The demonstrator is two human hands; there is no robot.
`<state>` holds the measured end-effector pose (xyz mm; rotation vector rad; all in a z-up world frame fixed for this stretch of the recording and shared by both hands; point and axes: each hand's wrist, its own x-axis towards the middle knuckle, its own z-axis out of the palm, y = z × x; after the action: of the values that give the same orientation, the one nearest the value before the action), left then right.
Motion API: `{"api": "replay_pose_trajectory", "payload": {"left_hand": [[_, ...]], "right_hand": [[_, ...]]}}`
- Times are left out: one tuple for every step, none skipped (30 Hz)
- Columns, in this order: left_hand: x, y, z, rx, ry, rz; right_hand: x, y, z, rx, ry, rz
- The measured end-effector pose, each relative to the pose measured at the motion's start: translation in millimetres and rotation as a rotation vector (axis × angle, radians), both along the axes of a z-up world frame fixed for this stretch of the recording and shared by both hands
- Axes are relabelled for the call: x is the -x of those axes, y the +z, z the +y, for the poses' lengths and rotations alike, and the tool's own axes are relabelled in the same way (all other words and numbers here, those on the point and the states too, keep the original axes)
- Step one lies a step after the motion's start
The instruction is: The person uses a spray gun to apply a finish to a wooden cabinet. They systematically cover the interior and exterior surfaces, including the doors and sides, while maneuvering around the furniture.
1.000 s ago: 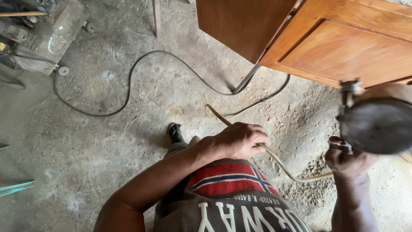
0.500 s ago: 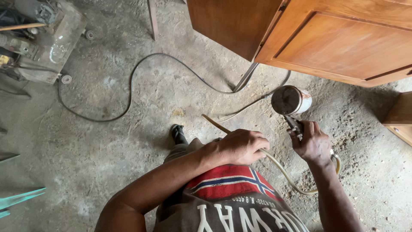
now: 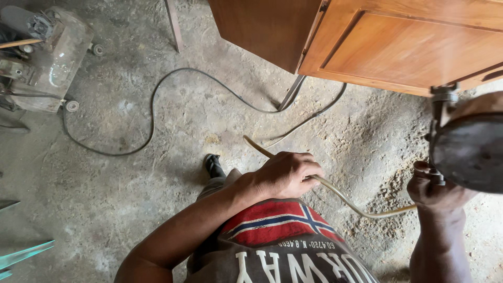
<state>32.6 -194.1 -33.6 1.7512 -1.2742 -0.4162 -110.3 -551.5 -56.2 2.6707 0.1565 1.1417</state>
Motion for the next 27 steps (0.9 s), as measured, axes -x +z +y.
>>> {"api": "replay_pose_trajectory", "payload": {"left_hand": [[-0.4, -0.7, -1.3, 0.004, -0.001, -0.006], [-0.6, -2.0, -2.6, 0.008, -0.002, -0.013], [0.0, -3.8, -4.3, -0.010, -0.020, -0.004], [1.1, -6.1, -6.5, -0.027, -0.038, 0.005], [2.5, -8.8, -9.1, -0.044, -0.057, 0.014], [4.5, -12.1, -11.8, -0.040, -0.067, 0.002], [6.0, -15.7, -14.7, -0.036, -0.077, -0.011], [7.6, -19.4, -16.9, -0.033, -0.086, -0.023], [8.2, -22.9, -18.5, -0.059, -0.086, -0.009], [8.5, -26.0, -20.0, -0.086, -0.089, 0.005], [8.9, -28.5, -21.5, -0.112, -0.091, 0.019], [8.7, -30.3, -22.9, -0.112, -0.073, 0.009], [8.6, -31.5, -24.4, -0.111, -0.055, -0.002], [7.7, -32.1, -25.8, -0.110, -0.039, -0.015], [7.2, -32.1, -27.1, -0.142, -0.057, 0.006], [7.1, -31.5, -28.3, -0.174, -0.076, 0.026], [7.0, -30.6, -29.4, -0.206, -0.095, 0.046], [6.6, -29.5, -30.4, -0.207, -0.100, 0.047], [6.3, -28.1, -30.6, -0.208, -0.105, 0.047], [5.3, -26.4, -30.9, -0.208, -0.110, 0.047], [3.8, -24.4, -31.0, -0.212, -0.114, 0.048], [2.9, -22.1, -30.5, -0.216, -0.119, 0.051], [1.8, -19.8, -30.1, -0.220, -0.124, 0.054], [0.9, -18.0, -29.5, -0.189, -0.109, 0.054], [-0.1, -16.3, -28.8, -0.157, -0.095, 0.054], [-0.8, -13.9, -28.0, -0.125, -0.078, 0.054], [-1.5, -11.8, -27.6, -0.110, -0.071, 0.052]], "right_hand": [[-1.3, -0.4, -1.7, -0.029, -0.058, 0.074], [-1.1, -2.2, -1.1, -0.037, 0.034, 0.009], [-4.6, -6.1, -0.6, -0.044, 0.127, -0.054], [-8.9, -11.2, -0.3, -0.050, 0.222, -0.115], [-7.4, -17.5, 3.6, -0.167, 0.170, -0.009], [-4.6, -25.5, 8.7, -0.282, 0.123, 0.105], [-2.0, -32.9, 11.6, -0.396, 0.082, 0.225], [-1.2, -41.4, 13.4, -0.371, 0.094, 0.238], [-2.9, -51.5, 15.2, -0.346, 0.106, 0.251], [-2.5, -60.3, 16.5, -0.323, 0.118, 0.265], [-1.0, -68.0, 17.5, -0.316, 0.056, 0.328], [-0.7, -75.5, 18.5, -0.310, -0.008, 0.389], [-0.6, -81.2, 18.6, -0.304, -0.072, 0.451], [-1.7, -85.4, 18.1, -0.301, -0.065, 0.482], [-3.2, -87.9, 17.7, -0.298, -0.058, 0.514], [-3.8, -88.2, 17.7, -0.295, -0.051, 0.546], [-3.6, -86.5, 18.0, -0.296, -0.054, 0.546], [-3.4, -82.9, 17.9, -0.296, -0.057, 0.546], [-2.8, -77.7, 18.0, -0.297, -0.060, 0.546], [-2.2, -70.2, 16.8, -0.302, -0.056, 0.493], [-0.3, -61.4, 15.2, -0.306, -0.052, 0.439], [1.7, -52.9, 14.4, -0.311, -0.050, 0.388], [4.9, -43.0, 11.3, -0.330, -0.018, 0.333], [11.4, -32.1, 6.0, -0.351, 0.012, 0.279], [15.2, -24.7, 2.1, -0.371, 0.043, 0.225], [14.4, -16.7, -6.8, -0.325, 0.117, 0.138], [13.9, -9.9, -15.9, -0.278, 0.191, 0.052]]}}
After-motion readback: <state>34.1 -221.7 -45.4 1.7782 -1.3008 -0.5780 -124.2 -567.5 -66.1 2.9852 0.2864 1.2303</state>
